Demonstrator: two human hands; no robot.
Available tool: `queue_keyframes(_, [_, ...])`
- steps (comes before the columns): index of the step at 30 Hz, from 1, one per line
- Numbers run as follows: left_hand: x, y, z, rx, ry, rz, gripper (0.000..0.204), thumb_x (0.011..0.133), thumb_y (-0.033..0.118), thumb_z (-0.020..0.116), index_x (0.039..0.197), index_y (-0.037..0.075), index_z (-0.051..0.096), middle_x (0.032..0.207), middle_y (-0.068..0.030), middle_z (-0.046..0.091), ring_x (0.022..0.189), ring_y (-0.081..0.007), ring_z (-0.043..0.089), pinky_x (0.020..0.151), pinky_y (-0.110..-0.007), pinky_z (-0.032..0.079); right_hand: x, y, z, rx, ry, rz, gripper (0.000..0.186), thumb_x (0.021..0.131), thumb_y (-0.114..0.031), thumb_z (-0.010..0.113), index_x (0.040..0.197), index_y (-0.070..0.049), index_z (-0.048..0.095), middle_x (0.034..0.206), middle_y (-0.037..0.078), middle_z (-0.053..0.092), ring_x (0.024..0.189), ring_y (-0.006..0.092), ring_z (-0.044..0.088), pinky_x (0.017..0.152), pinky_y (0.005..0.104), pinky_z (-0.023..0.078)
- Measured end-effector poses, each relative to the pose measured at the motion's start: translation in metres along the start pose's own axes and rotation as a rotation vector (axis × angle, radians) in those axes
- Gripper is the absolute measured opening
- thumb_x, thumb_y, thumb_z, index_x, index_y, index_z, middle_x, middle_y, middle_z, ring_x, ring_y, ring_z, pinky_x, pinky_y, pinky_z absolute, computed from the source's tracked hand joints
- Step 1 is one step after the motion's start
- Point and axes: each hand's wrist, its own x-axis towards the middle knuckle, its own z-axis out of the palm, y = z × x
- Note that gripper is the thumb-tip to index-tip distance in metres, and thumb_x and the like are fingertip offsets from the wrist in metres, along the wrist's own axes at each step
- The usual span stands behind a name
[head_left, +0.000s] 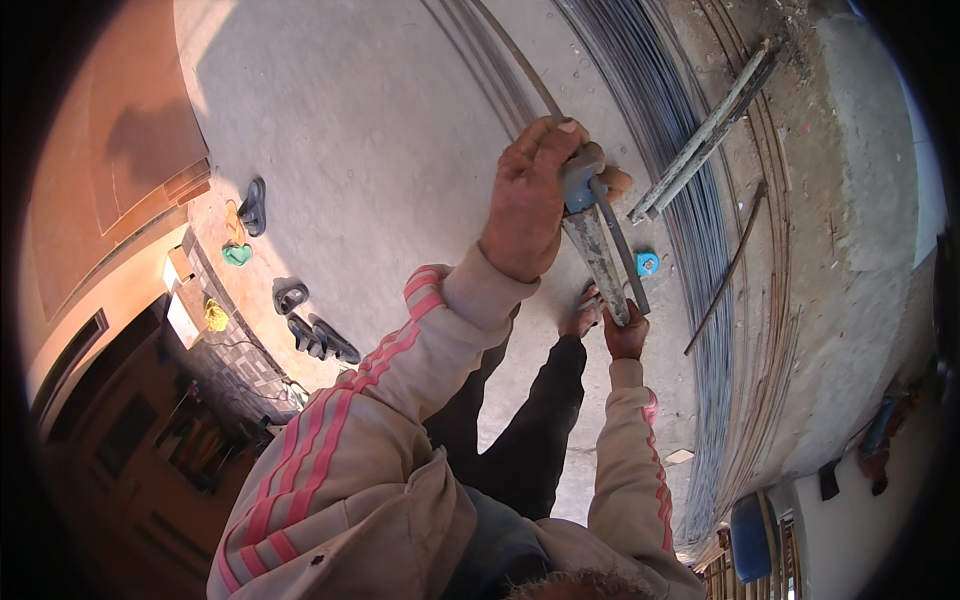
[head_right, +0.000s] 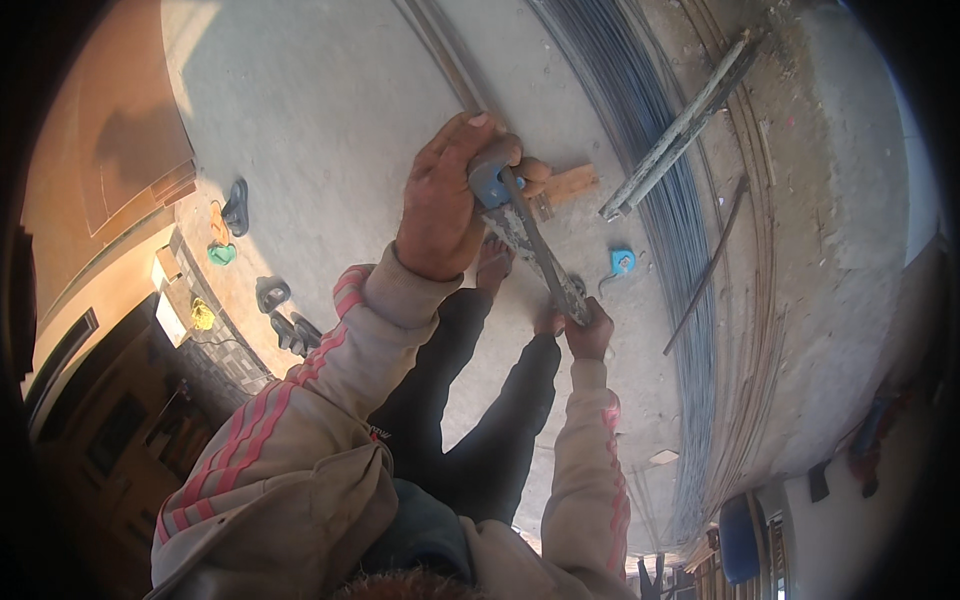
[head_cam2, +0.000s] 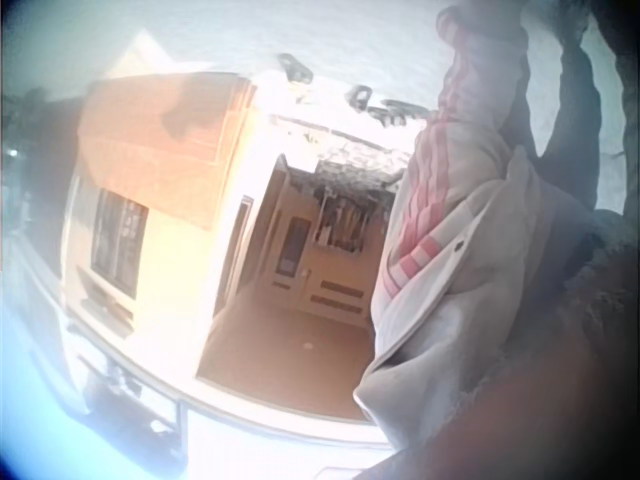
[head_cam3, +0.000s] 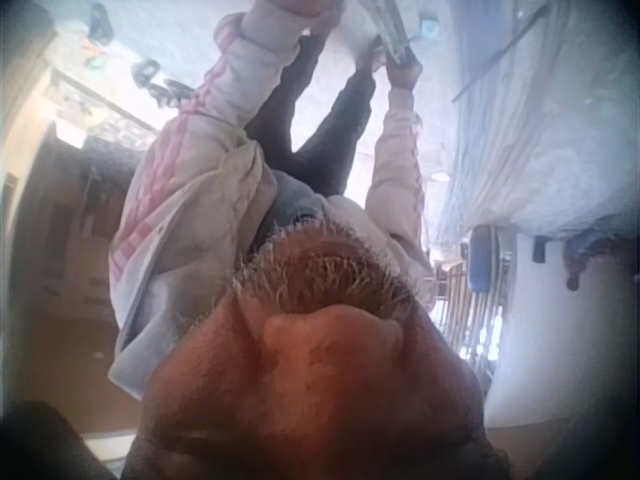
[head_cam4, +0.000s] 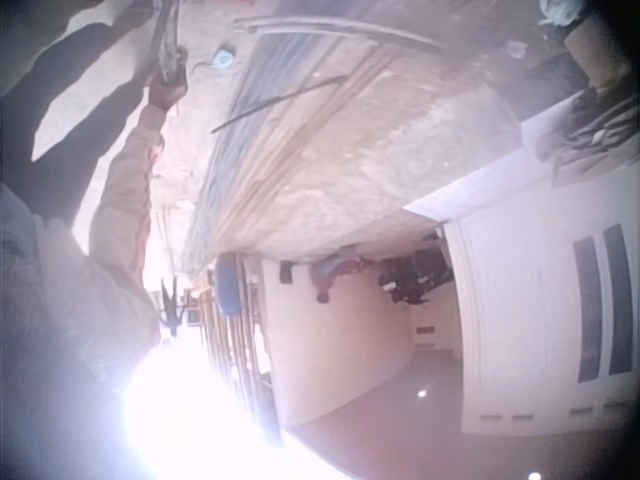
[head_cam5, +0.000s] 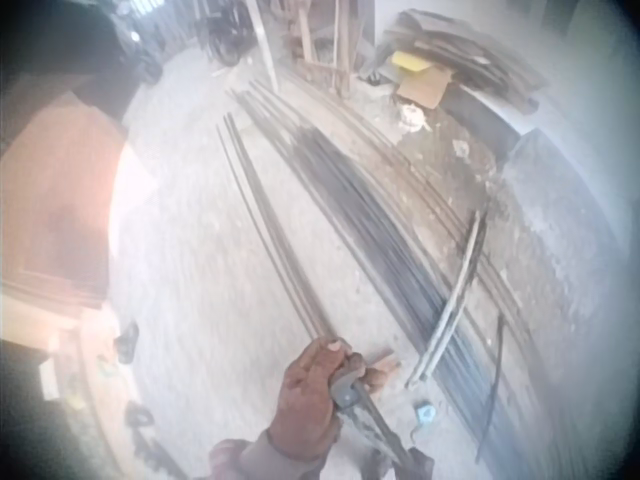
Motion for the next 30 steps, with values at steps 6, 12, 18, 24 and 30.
queue_keyframes(6, [0.004,-0.022,0.001,0.219,0.043,0.073,0.034,0.098,0.037,0.057,0.098,0.003,0.055,0.083,-0.0059,0.059,0.071,-0.0201,0.065,0.066,-0.032,0.054,0.001,0.026,0.024,0.018,-0.016,0.023,0.015,0.082,-0.010,0.074,0.091,0.002,0.069,0.075,0.011,0.070,0.073,0.0111,0.064,0.065,0.0333,0.053])
queue_keyframes(12, [0.016,-0.055,-0.007,0.226,0.152,0.022,0.040,0.089,0.039,0.071,0.094,0.003,0.055,0.072,-0.0041,0.055,0.062,-0.0152,0.058,0.060,-0.029,0.049,0.007,0.070,0.044,-0.078,-0.056,0.064,0.022,0.082,-0.013,0.074,0.100,0.000,0.071,0.080,0.011,0.073,0.074,0.0158,0.069,0.067,0.0326,0.054])
queue_keyframes(18, [0.038,-0.102,-0.035,0.301,0.164,0.036,0.040,0.089,0.045,0.072,0.092,0.009,0.054,0.070,-0.0006,0.051,0.064,-0.0153,0.057,0.061,-0.030,0.049,0.020,0.104,0.060,-0.139,-0.047,0.105,0.024,0.077,-0.023,0.075,0.095,-0.009,0.069,0.090,0.019,0.070,0.087,0.0410,0.067,0.075,0.0470,0.055])
queue_keyframes(24, [0.057,-0.135,-0.073,0.184,0.052,0.019,0.029,0.097,0.041,0.063,0.089,0.014,0.052,0.069,0.0021,0.049,0.068,-0.0161,0.053,0.071,-0.032,0.044,0.045,0.121,0.062,-0.200,-0.174,0.135,0.024,0.075,-0.026,0.074,0.092,-0.010,0.069,0.087,0.017,0.069,0.088,0.0395,0.067,0.078,0.0473,0.053])
queue_keyframes(30, [0.065,-0.134,-0.096,0.121,-0.048,-0.009,0.031,0.100,0.041,0.058,0.097,0.010,0.058,0.067,0.0029,0.048,0.067,-0.0137,0.051,0.072,-0.032,0.044,0.049,0.128,0.047,-0.214,-0.204,0.025,0.034,0.076,-0.033,0.076,0.102,-0.013,0.067,0.098,0.013,0.064,0.098,0.0361,0.062,0.086,0.0494,0.048])
